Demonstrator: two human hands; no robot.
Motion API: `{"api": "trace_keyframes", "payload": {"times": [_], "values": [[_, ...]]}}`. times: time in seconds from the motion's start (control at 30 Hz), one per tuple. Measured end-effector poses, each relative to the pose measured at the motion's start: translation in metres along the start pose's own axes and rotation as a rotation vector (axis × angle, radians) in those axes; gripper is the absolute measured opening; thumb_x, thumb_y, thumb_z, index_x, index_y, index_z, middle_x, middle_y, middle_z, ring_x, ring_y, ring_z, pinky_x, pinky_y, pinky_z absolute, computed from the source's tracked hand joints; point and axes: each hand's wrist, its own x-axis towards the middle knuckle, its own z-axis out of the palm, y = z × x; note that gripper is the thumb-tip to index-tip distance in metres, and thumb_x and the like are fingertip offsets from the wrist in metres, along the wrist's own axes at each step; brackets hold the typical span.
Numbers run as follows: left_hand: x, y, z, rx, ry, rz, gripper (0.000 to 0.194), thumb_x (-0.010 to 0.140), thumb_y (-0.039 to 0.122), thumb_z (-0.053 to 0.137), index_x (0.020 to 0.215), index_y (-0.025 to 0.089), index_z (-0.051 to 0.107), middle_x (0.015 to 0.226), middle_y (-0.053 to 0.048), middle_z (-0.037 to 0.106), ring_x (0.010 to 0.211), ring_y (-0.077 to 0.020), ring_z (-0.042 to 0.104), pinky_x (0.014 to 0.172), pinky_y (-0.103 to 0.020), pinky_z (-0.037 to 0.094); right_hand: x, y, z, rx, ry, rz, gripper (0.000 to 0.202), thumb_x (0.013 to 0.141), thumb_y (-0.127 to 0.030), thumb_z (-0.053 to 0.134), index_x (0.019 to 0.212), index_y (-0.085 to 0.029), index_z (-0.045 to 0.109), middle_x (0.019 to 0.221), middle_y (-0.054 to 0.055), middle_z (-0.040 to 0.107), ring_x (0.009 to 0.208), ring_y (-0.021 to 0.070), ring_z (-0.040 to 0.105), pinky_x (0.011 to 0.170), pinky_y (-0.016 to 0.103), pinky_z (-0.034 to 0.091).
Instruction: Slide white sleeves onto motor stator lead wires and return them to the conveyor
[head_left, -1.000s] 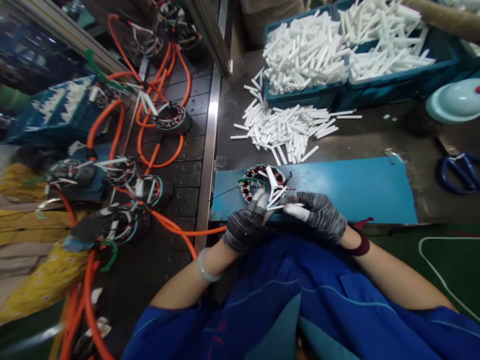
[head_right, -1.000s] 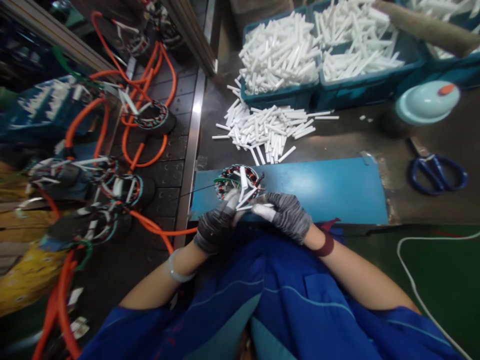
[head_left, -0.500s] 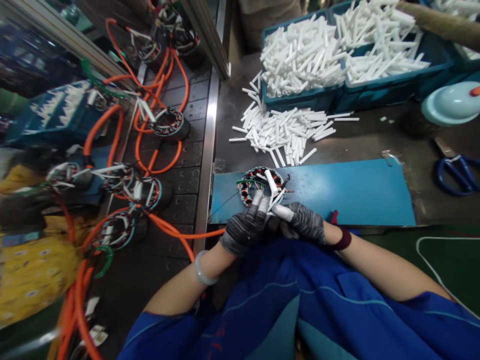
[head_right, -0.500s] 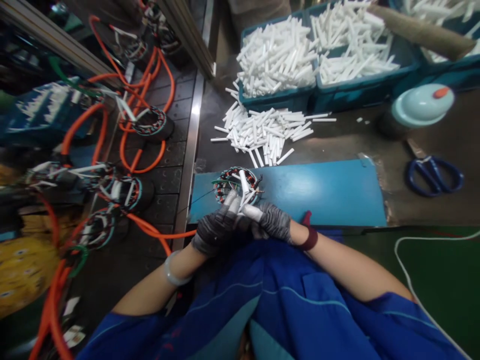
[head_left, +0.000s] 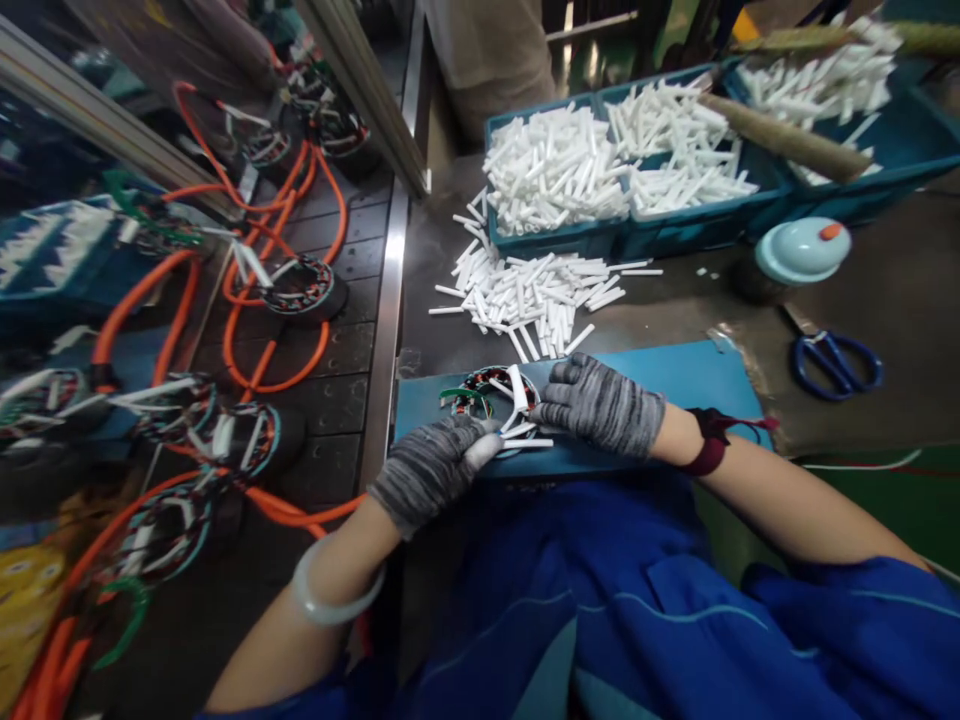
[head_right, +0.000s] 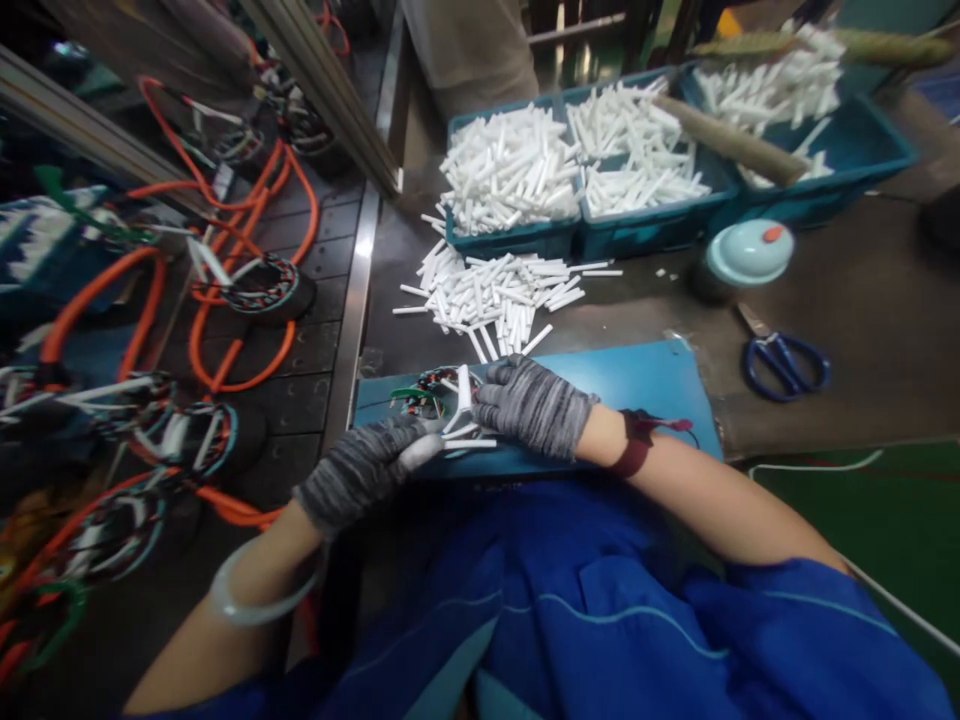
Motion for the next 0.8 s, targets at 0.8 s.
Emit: {"api": "trace_keyframes", "payload": {"times": [0.8], "values": [[0.001, 0.004, 0.022, -0.322, 0.32, 0.111, 0.032, 0.102, 0.04, 0.053, 0.106, 0.02, 0.078, 0.1, -0.007, 0.08, 0.095, -0.0205, 0.075, 0.089, -0.034, 0.059, -0.069, 0.017, -0.011, 0.545, 0.428, 0.971, 0.039, 0.093, -0.045, 0.062, 0.123, -0.022, 0.071, 0.116, 0.009, 0.076, 0.102, 0.0241, 0.072, 0.092, 0.04, 0.057]]}}
